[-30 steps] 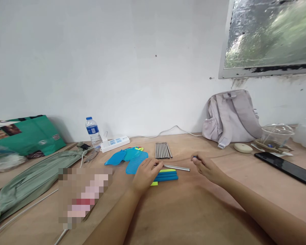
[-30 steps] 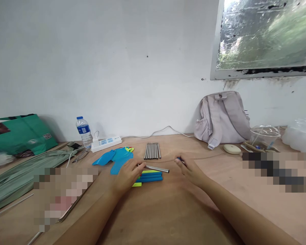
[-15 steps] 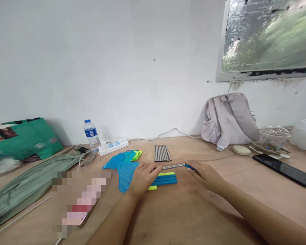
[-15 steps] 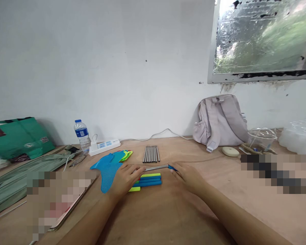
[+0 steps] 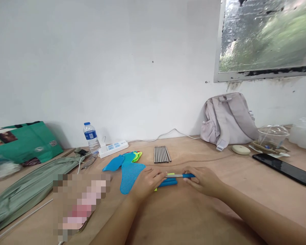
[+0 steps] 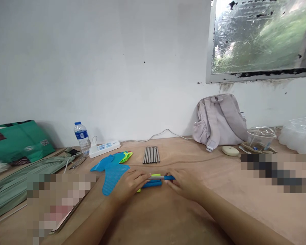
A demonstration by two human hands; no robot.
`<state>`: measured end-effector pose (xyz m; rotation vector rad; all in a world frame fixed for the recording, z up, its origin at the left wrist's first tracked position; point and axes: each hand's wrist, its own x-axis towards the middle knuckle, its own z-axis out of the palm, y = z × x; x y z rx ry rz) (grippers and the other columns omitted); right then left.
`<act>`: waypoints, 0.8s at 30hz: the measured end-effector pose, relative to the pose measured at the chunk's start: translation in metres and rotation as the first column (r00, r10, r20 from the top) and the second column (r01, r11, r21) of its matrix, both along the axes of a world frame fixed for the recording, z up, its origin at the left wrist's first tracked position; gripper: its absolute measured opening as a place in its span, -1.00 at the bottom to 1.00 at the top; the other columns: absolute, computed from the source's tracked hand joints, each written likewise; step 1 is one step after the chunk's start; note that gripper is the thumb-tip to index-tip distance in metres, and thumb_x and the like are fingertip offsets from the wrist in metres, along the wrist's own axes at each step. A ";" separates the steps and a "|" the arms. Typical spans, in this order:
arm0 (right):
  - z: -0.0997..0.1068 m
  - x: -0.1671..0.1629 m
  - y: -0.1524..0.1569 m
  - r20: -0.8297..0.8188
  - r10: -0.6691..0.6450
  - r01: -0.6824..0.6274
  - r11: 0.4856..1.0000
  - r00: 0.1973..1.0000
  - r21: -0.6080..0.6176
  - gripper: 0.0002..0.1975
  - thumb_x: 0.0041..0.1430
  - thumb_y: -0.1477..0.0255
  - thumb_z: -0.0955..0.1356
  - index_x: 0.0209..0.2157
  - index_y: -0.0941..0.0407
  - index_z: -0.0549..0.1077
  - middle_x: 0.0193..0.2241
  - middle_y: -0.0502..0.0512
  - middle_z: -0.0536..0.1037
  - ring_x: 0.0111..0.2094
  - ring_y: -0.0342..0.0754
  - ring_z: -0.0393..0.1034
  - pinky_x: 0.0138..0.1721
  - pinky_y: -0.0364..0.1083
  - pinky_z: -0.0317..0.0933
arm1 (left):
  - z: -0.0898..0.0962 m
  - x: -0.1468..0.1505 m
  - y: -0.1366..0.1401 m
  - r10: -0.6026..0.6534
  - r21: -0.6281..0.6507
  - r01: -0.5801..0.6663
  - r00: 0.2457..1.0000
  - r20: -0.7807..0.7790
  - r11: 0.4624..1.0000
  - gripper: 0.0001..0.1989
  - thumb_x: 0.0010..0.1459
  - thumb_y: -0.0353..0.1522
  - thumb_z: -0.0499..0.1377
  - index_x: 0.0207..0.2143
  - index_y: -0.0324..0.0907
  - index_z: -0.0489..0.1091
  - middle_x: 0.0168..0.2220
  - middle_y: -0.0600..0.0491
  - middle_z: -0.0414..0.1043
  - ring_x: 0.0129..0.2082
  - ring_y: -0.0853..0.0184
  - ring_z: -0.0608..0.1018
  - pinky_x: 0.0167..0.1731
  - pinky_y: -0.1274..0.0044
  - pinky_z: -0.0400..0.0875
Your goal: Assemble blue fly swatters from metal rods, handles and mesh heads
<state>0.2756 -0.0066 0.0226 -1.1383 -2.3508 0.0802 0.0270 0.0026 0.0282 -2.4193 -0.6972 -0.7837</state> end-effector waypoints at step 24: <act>-0.012 0.000 -0.002 0.152 -0.076 0.069 0.996 0.985 0.054 -0.71 0.11 0.14 0.20 -0.32 0.08 0.29 -0.50 0.06 0.49 -0.47 -0.02 0.38 -0.51 -0.14 0.09 | 0.007 0.032 -0.027 0.216 -0.485 -0.257 0.966 -0.140 0.836 -0.83 0.18 -0.32 -0.05 -0.41 -0.18 0.26 -0.40 0.10 0.34 -0.44 0.40 0.40 -0.47 0.61 0.22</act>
